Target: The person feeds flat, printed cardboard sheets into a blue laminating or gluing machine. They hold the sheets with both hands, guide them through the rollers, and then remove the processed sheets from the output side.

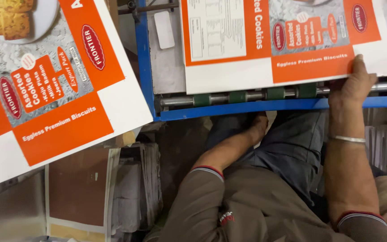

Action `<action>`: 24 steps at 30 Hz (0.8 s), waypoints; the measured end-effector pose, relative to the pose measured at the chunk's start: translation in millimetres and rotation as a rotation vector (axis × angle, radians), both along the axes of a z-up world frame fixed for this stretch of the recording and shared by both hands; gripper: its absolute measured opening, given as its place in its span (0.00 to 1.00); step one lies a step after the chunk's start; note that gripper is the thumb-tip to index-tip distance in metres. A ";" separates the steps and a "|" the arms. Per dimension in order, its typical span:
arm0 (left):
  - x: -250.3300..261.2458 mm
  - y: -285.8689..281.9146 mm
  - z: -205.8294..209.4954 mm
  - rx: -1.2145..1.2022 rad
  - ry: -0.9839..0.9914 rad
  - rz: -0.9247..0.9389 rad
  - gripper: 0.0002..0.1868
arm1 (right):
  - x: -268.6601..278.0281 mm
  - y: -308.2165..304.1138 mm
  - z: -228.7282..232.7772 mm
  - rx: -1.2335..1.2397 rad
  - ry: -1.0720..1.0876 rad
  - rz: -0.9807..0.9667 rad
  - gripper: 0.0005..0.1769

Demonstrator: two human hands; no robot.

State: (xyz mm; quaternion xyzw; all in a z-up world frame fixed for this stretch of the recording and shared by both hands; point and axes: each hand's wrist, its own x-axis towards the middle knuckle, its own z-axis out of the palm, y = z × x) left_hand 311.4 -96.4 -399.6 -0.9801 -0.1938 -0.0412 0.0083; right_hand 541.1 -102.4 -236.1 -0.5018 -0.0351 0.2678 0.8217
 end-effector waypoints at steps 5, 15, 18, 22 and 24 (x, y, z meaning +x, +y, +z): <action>-47.3 -1.0 74.6 -0.084 -0.211 -0.190 0.10 | 5.1 -22.6 -32.2 -0.175 0.027 0.240 0.19; -282.6 69.8 426.3 0.168 -0.256 0.414 0.25 | 10.0 -65.3 -64.9 -0.045 0.053 0.445 0.15; -304.8 94.9 423.8 0.373 -0.055 0.535 0.23 | 5.3 -58.2 -58.7 -0.027 0.097 0.443 0.14; -328.0 103.3 405.1 0.386 -0.213 0.485 0.16 | -5.4 -48.4 -41.2 -0.017 0.101 0.449 0.12; -332.4 111.2 398.0 0.344 -0.378 0.472 0.12 | -16.7 -42.6 -23.4 -0.034 0.061 0.469 0.12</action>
